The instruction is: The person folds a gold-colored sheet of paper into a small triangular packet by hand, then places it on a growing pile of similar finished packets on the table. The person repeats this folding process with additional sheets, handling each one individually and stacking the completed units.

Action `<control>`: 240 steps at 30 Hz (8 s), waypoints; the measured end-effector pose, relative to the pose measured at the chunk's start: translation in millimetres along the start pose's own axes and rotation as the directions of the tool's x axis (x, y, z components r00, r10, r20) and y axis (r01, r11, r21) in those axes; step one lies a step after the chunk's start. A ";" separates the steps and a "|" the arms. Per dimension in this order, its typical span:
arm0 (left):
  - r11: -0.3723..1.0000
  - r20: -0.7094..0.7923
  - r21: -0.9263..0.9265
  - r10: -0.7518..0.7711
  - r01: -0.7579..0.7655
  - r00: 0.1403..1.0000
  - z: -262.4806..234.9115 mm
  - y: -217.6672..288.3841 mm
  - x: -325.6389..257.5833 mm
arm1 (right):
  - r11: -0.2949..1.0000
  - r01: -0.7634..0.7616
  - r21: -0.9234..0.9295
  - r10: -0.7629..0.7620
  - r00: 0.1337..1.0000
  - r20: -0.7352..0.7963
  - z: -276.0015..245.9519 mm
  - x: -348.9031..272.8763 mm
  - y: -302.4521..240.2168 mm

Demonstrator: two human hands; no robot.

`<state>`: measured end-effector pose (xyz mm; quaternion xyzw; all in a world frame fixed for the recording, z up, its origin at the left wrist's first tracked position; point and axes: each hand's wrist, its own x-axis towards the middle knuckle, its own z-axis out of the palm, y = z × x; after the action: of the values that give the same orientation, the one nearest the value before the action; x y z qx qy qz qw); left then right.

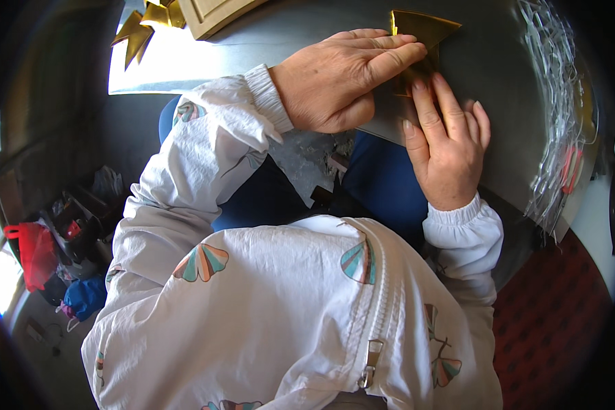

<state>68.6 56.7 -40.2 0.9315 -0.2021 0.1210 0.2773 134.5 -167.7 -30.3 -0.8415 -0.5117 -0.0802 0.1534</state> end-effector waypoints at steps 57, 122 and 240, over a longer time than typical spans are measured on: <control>0.262 -0.122 -0.943 -0.844 0.204 0.522 11.5 23.1 56.4 | 0.847 -0.038 0.530 0.306 0.850 -0.428 3.8 -2.1 -13.7; -0.315 0.234 -0.948 -0.791 -0.049 0.565 -21.0 98.9 -7.7 | 0.402 -0.010 0.916 0.475 0.857 -0.199 -16.8 -6.8 -67.3; 0.687 -0.091 0.692 -0.220 0.220 0.971 -306.1 -75.3 68.7 | 0.069 -0.574 0.816 0.226 0.805 0.548 36.5 177.5 19.5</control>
<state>128.4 266.2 197.9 0.9842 -0.0283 0.1545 -0.0818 233.2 -15.2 -16.1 -0.6622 -0.2038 0.4214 0.5851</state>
